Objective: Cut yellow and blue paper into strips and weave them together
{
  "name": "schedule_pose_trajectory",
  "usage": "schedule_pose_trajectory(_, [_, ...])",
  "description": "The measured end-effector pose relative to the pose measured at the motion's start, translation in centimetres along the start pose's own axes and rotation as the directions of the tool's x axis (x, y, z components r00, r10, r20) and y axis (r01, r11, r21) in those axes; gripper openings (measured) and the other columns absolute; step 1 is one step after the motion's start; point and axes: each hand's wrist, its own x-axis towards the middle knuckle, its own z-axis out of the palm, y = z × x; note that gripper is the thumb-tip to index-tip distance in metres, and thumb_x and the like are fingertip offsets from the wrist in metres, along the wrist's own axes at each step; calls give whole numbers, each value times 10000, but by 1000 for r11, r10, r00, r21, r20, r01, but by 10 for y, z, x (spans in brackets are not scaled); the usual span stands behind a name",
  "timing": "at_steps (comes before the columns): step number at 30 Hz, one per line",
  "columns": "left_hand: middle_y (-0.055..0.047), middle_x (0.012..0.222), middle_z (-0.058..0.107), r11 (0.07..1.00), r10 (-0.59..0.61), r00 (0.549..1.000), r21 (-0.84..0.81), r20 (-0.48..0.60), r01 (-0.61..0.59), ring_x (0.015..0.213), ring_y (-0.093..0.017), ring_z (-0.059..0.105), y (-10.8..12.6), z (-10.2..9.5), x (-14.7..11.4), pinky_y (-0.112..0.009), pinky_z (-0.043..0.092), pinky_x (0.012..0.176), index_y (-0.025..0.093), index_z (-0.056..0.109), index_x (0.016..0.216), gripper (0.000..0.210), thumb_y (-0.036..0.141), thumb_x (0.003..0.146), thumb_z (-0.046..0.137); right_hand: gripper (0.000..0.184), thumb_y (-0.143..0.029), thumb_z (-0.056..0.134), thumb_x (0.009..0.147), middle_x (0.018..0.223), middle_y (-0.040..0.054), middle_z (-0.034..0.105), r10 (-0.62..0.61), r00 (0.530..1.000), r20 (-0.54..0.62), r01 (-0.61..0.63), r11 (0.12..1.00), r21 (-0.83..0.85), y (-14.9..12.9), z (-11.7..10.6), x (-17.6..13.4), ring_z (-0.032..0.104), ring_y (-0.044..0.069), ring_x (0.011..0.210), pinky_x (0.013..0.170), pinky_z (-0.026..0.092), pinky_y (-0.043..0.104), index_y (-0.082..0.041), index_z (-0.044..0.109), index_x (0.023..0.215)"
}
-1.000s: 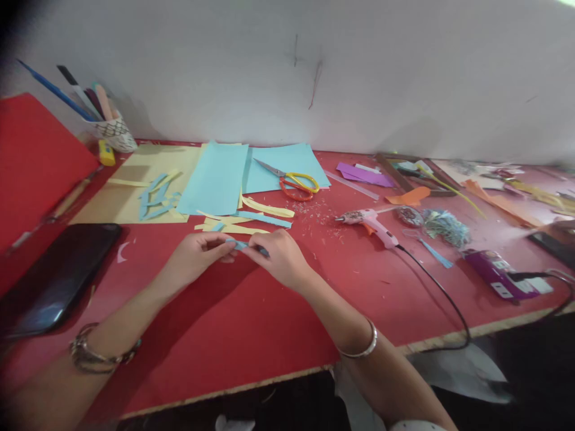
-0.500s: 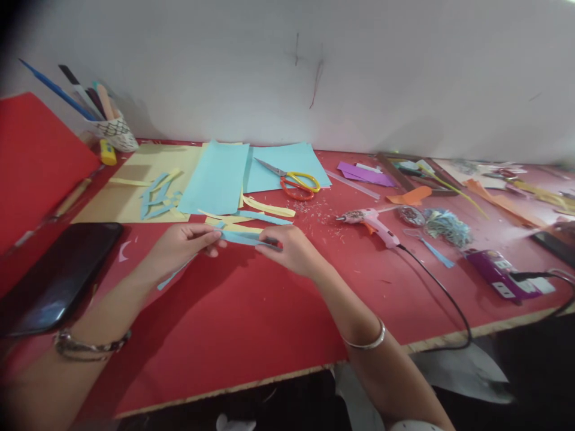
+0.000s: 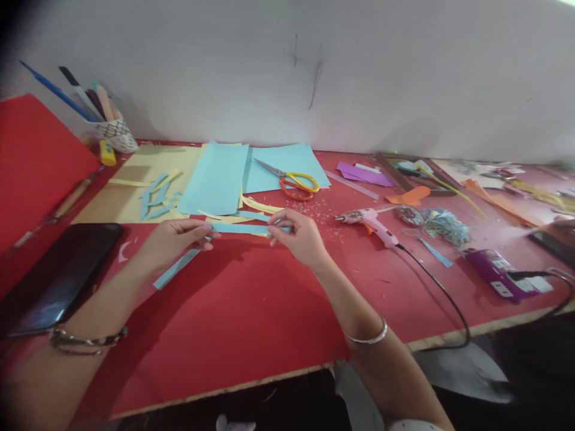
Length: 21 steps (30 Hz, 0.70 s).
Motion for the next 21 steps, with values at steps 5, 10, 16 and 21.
schedule_pose_trajectory(5, [-15,697,699,999,-8,996,-39,-87,4,491,-77,597,1,1,1,-174,508,550,168,666,687,108,242,661,592,52,-170,568,681,587,-43,552,-6,984,-178,21,997,79,1,1,2,578,86,541,560,461,228,-184,518,673])
schedule_pose_trajectory(10, [-19,677,696,998,-11,994,-56,-111,5,503,-93,611,-2,1,4,-192,518,558,161,664,683,108,233,665,586,39,-178,568,692,574,-41,576,29,966,-255,-2,994,108,2,0,3,611,109,575,587,468,243,-188,532,705])
schedule_pose_trajectory(16, [-17,670,695,996,-8,995,-91,-100,-1,531,-106,625,-7,-2,7,-205,527,590,167,667,689,116,258,644,612,54,-190,514,747,661,-24,611,16,970,-244,-12,1000,17,1,-1,1,645,135,622,608,456,248,-190,560,775])
schedule_pose_trajectory(21, [-15,659,690,998,-26,992,-66,-121,18,553,-110,632,-3,-2,4,-211,524,611,164,658,692,117,263,646,615,95,-194,459,783,724,-3,614,-111,967,-230,65,977,-202,0,-1,-2,641,146,659,624,455,260,-201,552,800])
